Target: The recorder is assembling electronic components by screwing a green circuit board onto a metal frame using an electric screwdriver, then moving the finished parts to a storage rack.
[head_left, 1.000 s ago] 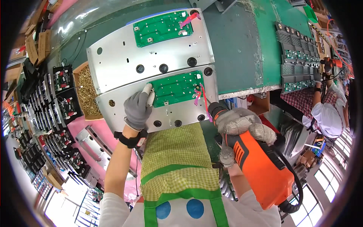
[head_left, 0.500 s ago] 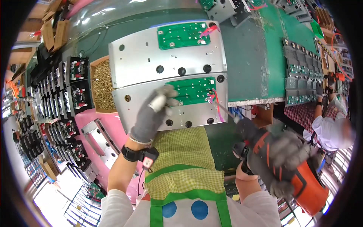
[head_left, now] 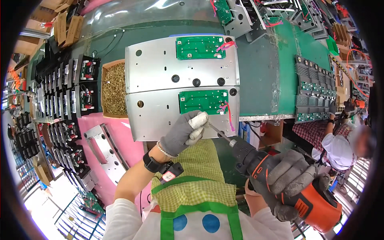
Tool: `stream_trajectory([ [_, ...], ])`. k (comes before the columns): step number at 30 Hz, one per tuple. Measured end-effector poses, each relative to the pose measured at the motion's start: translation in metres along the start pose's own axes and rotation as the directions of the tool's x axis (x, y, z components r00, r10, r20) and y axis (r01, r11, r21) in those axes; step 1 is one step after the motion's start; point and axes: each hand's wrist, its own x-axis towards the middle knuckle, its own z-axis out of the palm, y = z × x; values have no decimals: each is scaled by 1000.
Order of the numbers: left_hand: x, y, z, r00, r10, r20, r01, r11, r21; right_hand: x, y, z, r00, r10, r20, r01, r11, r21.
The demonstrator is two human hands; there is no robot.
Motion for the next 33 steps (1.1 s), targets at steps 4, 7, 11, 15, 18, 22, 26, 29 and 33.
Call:
stream_trajectory([
  [4,2,-6,9,995,-1,-96,1,1000,-2,-3,5,9,960,-219,-173,214,976,-50],
  [7,2,-8,9,991,-5,-132,5,1000,-4,-1,8,8,966,-190,-173,190,982,-15],
  [11,5,-10,3,1000,20,-5,-21,995,-97,5,3,0,998,-63,-11,62,998,-18],
  [15,6,-14,6,999,-24,-45,21,997,-80,5,-2,1,999,-37,12,38,999,-13],
  [18,8,-15,12,982,-14,-188,5,999,-49,2,1,7,996,-14,-83,9,998,-56],
  [22,8,-13,14,993,-40,-114,30,995,-90,2,10,13,969,-181,-166,181,983,-16],
  [26,8,-14,14,996,-40,-74,36,998,-53,2,10,15,986,-95,-140,89,995,-50],
  [29,9,-13,13,994,-75,-75,70,995,-71,2,12,11,988,-82,-128,80,997,-15],
  [33,6,-11,12,995,-37,-97,44,996,74,-2,15,8,999,-23,-38,26,995,94],
])
